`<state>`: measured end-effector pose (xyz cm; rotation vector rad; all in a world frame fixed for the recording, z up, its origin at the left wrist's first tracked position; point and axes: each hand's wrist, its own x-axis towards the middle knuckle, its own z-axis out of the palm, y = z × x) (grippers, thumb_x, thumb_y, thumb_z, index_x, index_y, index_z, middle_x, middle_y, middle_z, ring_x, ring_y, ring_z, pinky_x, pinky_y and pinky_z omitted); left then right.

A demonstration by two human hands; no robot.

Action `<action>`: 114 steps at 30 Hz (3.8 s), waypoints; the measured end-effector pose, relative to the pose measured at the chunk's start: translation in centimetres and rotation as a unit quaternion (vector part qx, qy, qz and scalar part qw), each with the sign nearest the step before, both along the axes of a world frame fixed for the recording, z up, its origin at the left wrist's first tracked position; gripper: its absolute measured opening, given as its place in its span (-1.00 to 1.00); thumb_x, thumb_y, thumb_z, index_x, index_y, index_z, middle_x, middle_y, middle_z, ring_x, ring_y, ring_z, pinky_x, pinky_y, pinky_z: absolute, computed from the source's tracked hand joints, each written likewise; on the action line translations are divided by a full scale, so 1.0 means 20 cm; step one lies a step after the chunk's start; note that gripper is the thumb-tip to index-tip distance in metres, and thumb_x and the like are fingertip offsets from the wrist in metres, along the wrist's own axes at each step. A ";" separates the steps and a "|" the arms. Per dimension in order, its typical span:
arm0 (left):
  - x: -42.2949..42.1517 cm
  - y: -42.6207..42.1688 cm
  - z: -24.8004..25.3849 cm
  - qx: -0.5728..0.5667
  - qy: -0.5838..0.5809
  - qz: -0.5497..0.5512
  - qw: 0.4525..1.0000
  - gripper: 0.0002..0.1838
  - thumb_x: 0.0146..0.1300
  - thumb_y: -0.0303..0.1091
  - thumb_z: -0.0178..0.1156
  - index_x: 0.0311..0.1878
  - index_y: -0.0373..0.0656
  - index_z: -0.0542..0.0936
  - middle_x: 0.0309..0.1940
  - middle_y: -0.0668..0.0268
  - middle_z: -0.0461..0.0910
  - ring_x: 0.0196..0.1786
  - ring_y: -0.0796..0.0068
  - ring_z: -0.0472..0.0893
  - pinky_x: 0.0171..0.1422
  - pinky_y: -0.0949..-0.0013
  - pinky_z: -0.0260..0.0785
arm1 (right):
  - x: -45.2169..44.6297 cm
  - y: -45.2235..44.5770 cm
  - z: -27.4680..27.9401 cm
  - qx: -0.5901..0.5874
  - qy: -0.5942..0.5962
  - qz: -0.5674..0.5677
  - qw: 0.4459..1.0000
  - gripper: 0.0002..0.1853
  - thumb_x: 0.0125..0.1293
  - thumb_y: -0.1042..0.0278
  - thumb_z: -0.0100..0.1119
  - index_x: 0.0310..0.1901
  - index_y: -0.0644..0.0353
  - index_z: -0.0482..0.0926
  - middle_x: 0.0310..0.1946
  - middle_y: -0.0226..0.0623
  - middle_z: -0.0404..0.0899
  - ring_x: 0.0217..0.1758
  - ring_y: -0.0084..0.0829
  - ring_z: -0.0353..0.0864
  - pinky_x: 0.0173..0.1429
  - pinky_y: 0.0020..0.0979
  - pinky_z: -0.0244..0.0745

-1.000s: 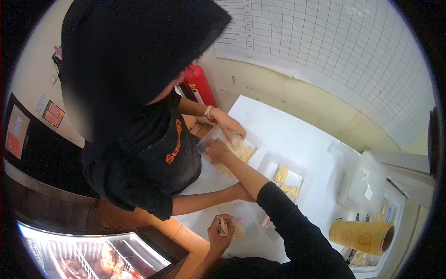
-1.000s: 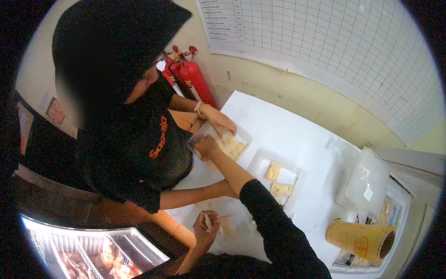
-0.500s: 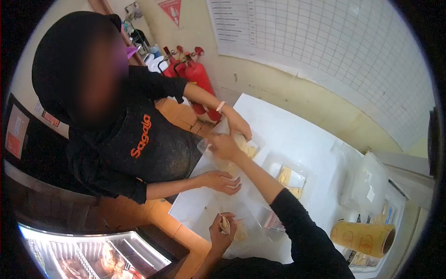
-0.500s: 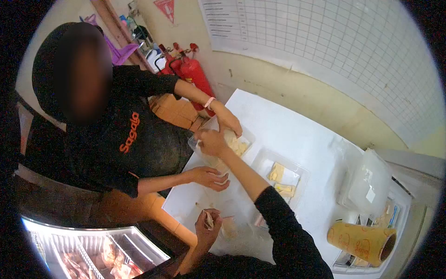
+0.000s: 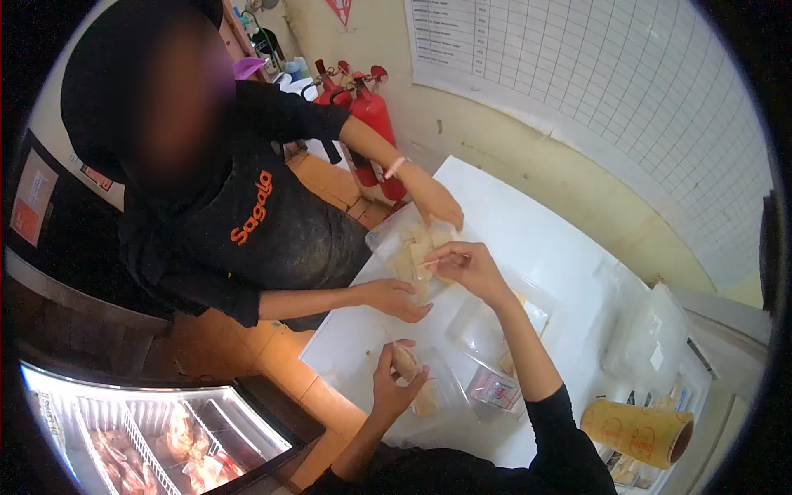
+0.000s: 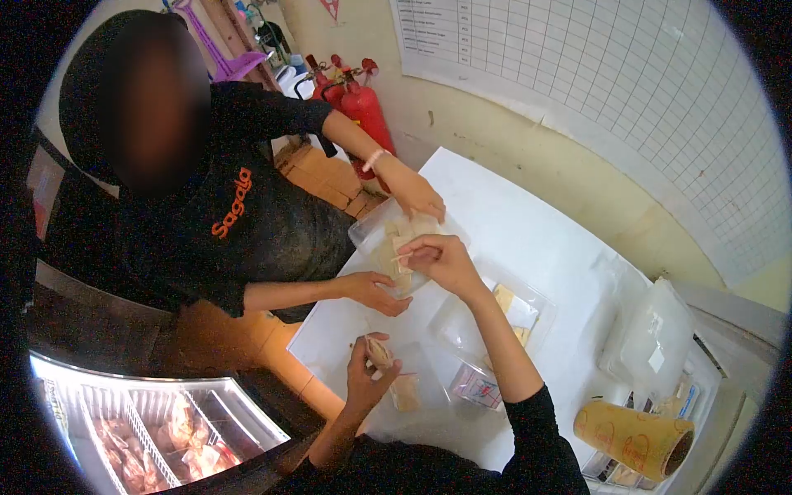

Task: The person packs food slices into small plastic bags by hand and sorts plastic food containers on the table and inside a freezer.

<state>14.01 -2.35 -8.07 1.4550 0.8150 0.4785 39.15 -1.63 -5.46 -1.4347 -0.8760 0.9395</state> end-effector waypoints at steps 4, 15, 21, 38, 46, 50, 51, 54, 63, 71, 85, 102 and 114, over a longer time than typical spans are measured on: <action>0.00 0.01 -0.02 0.034 -0.014 0.008 0.999 -0.54 0.08 -0.56 0.33 0.06 -0.17 0.41 -0.07 0.35 0.43 -0.07 0.58 0.49 -0.03 0.44 0.49 | -0.04 -0.17 -0.03 0.018 0.052 -0.033 0.998 -0.83 0.21 0.64 0.21 -0.16 0.31 0.68 -0.17 -0.28 0.70 -0.14 -0.60 0.63 -0.01 -0.55 0.50; 0.12 0.03 -0.01 0.129 -0.010 0.003 0.992 -0.52 0.02 -0.54 0.34 0.04 -0.22 0.44 -0.06 0.27 0.56 -0.12 0.53 0.57 -0.08 0.43 0.47 | -0.20 -0.40 0.19 -0.010 0.001 0.041 0.999 -0.77 0.14 0.67 0.28 -0.15 0.25 0.65 -0.22 -0.37 0.68 -0.18 -0.58 0.63 -0.04 -0.51 0.55; 0.16 0.01 0.02 0.141 -0.009 -0.006 0.990 -0.49 -0.01 -0.51 0.37 0.05 -0.21 0.43 0.00 0.20 0.56 -0.01 0.38 0.58 0.11 0.33 0.42 | -0.24 -0.41 0.28 -0.016 -0.125 0.023 0.992 -0.81 0.12 0.65 0.29 -0.23 0.21 0.68 -0.32 -0.37 0.68 -0.28 -0.57 0.63 -0.09 -0.53 0.55; 0.16 -0.07 0.08 0.222 -0.034 -0.035 0.974 -0.40 0.00 -0.42 0.42 0.13 -0.17 0.41 -0.02 0.20 0.55 0.04 0.37 0.57 0.12 0.29 0.43 | -0.27 -0.51 0.38 -0.076 -0.170 0.059 0.981 -0.86 0.08 0.69 0.24 -0.31 0.28 0.64 -0.41 -0.35 0.66 -0.34 -0.56 0.65 -0.22 -0.51 0.56; 0.13 -0.11 0.11 0.043 -0.127 -0.049 0.990 -0.50 0.14 -0.51 0.25 0.17 -0.20 0.40 0.04 0.27 0.51 0.13 0.46 0.48 0.13 0.37 0.39 | -0.24 -0.53 0.33 -0.063 -0.210 0.087 0.972 -0.88 0.08 0.67 0.26 -0.33 0.26 0.64 -0.41 -0.36 0.66 -0.33 -0.55 0.66 -0.21 -0.50 0.57; 0.11 -0.11 0.10 -0.079 -0.171 -0.081 0.979 -0.56 0.26 -0.54 0.12 0.22 -0.23 0.39 0.03 0.30 0.50 0.09 0.51 0.47 0.18 0.43 0.32 | -0.23 -0.55 0.36 -0.066 -0.200 0.104 0.972 -0.88 0.10 0.65 0.26 -0.32 0.25 0.64 -0.38 -0.37 0.66 -0.29 -0.56 0.64 -0.14 -0.46 0.56; 0.11 -0.11 0.09 -0.078 -0.173 -0.081 0.979 -0.56 0.26 -0.54 0.12 0.22 -0.23 0.39 0.03 0.30 0.50 0.09 0.51 0.47 0.18 0.43 0.32 | -0.23 -0.56 0.36 -0.060 -0.196 0.114 0.972 -0.88 0.10 0.65 0.27 -0.32 0.25 0.64 -0.38 -0.37 0.66 -0.28 -0.55 0.64 -0.11 -0.45 0.56; 0.12 -0.13 0.09 -0.087 -0.162 -0.065 0.981 -0.59 0.30 -0.52 0.14 0.22 -0.23 0.40 0.03 0.30 0.51 0.10 0.52 0.47 0.20 0.43 0.29 | -0.23 -0.57 0.38 -0.069 -0.216 0.121 0.966 -0.87 0.11 0.64 0.26 -0.30 0.23 0.65 -0.37 -0.38 0.65 -0.27 -0.54 0.63 -0.07 -0.43 0.55; 0.12 -0.17 0.07 -0.003 -0.158 -0.057 0.986 -0.62 0.31 -0.48 0.19 0.18 -0.25 0.41 0.02 0.30 0.51 0.09 0.54 0.47 0.19 0.42 0.32 | -0.23 -0.59 0.41 -0.050 -0.251 0.129 0.958 -0.85 0.06 0.62 0.31 -0.29 0.24 0.65 -0.33 -0.35 0.64 -0.32 -0.52 0.63 -0.10 -0.42 0.55; 0.11 -0.23 0.13 0.023 -0.195 -0.015 0.980 -0.70 0.34 -0.41 0.18 0.08 -0.25 0.42 -0.07 0.27 0.51 0.04 0.50 0.50 0.13 0.44 0.36 | -0.31 -0.61 0.42 -0.059 -0.214 0.037 0.974 -0.91 0.03 0.63 0.35 -0.38 0.30 0.66 -0.33 -0.30 0.62 -0.37 -0.47 0.65 -0.19 -0.48 0.58; 0.12 -0.31 0.13 0.056 -0.253 0.065 0.964 -0.67 0.34 -0.49 0.17 0.11 -0.27 0.36 -0.04 0.27 0.44 0.04 0.52 0.48 0.09 0.47 0.40 | -0.44 -0.70 0.50 0.059 -0.339 0.033 0.938 -0.77 0.00 0.38 0.47 -0.25 0.16 0.72 -0.21 -0.27 0.58 -0.10 -0.32 0.60 0.08 -0.35 0.47; 0.12 -0.33 0.21 0.060 -0.253 0.060 0.964 -0.69 0.33 -0.44 0.20 0.09 -0.24 0.41 -0.05 0.26 0.49 0.04 0.53 0.49 0.04 0.50 0.40 | -0.45 -0.72 0.40 -0.021 -0.142 0.003 0.990 -0.79 0.06 0.44 0.41 -0.22 0.21 0.72 -0.27 -0.24 0.66 -0.25 -0.48 0.64 -0.12 -0.46 0.53; 0.09 -0.33 0.15 0.032 -0.216 0.051 0.975 -0.67 0.28 -0.51 0.23 0.09 -0.29 0.44 -0.01 0.23 0.54 0.07 0.50 0.52 0.19 0.43 0.35 | -0.49 -0.72 0.36 -0.059 -0.268 -0.014 0.961 -0.88 0.07 0.55 0.36 -0.30 0.27 0.70 -0.43 -0.23 0.67 -0.36 -0.47 0.64 -0.18 -0.46 0.53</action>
